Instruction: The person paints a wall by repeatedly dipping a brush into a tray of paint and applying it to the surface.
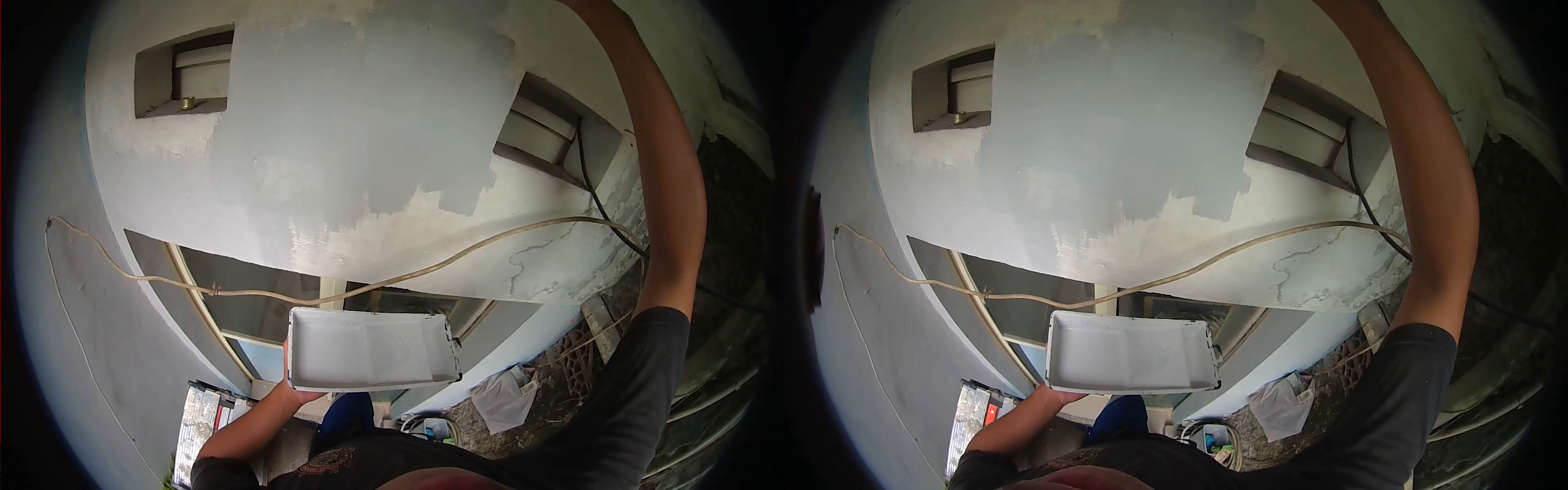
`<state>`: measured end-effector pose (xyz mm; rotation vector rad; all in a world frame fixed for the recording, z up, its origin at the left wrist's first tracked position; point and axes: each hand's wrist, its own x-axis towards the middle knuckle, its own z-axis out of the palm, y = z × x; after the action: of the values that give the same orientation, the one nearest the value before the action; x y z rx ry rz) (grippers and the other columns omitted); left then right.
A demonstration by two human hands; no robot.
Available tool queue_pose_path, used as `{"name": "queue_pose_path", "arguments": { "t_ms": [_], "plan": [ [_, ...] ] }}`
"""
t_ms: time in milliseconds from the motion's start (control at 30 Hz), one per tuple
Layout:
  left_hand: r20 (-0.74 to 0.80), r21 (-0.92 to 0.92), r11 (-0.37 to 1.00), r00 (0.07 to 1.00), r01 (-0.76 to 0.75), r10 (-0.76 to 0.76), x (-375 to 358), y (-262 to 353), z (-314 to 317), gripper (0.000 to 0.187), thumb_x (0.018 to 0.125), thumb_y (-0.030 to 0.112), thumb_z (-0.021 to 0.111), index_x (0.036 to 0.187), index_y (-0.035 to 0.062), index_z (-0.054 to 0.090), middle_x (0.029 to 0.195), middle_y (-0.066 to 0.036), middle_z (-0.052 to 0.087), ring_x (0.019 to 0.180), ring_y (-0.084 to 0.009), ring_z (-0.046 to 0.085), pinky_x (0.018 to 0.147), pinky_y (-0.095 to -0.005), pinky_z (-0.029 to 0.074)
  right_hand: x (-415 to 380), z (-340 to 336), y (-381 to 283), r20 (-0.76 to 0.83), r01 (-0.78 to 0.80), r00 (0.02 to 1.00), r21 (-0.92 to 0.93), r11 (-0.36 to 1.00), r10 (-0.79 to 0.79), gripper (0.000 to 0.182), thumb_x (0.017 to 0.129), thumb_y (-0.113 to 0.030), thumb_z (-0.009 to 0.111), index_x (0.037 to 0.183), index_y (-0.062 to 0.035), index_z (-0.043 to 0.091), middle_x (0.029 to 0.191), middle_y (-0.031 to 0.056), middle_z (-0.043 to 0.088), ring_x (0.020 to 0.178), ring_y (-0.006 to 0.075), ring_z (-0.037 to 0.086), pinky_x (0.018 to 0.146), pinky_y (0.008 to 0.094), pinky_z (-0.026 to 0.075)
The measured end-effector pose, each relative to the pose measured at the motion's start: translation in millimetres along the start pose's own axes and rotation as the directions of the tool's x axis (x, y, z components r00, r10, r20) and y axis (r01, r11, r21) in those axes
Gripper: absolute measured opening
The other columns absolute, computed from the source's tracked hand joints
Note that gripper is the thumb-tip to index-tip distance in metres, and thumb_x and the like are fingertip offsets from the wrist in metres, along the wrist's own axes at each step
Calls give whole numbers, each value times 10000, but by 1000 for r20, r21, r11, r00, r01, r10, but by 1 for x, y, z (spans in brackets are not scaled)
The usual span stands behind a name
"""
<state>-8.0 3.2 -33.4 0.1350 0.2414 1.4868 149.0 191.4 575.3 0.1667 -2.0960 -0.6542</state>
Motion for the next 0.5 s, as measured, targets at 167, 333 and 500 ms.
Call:
{"name": "queue_pose_path", "arguments": {
  "t_ms": [167,333,500],
  "plan": [
    [-14,35,999,1000,-24,24,0,-2,8,821,915,727,425,1514,168,483,1523,-113,508,1384,-346,499,1166,-587,345,-10,10,-4,-129,221,963,-132,966,-238,93,895,-52,742,897,24,689,828,135,719,735,208,672,701,331,544],
    [-18,71,996,999,-47,48,1,-2,16,818,918,724,423,1513,166,484,1522,-114,509,1383,-345,499,1167,-586,346,-61,43,-43,75,339,940,-110,934,-332,50,866,-15,733,904,7,709,849,124,731,749,262,704,668,362,551],
    [-31,104,991,996,-81,84,-4,-4,20,814,922,722,422,1512,164,486,1521,-114,510,1383,-345,499,1167,-585,346,-66,16,-70,268,19,961,200,980,-73,78,884,-46,730,848,12,692,758,106,705,639,180,641,625,316,524]
  ]
}}
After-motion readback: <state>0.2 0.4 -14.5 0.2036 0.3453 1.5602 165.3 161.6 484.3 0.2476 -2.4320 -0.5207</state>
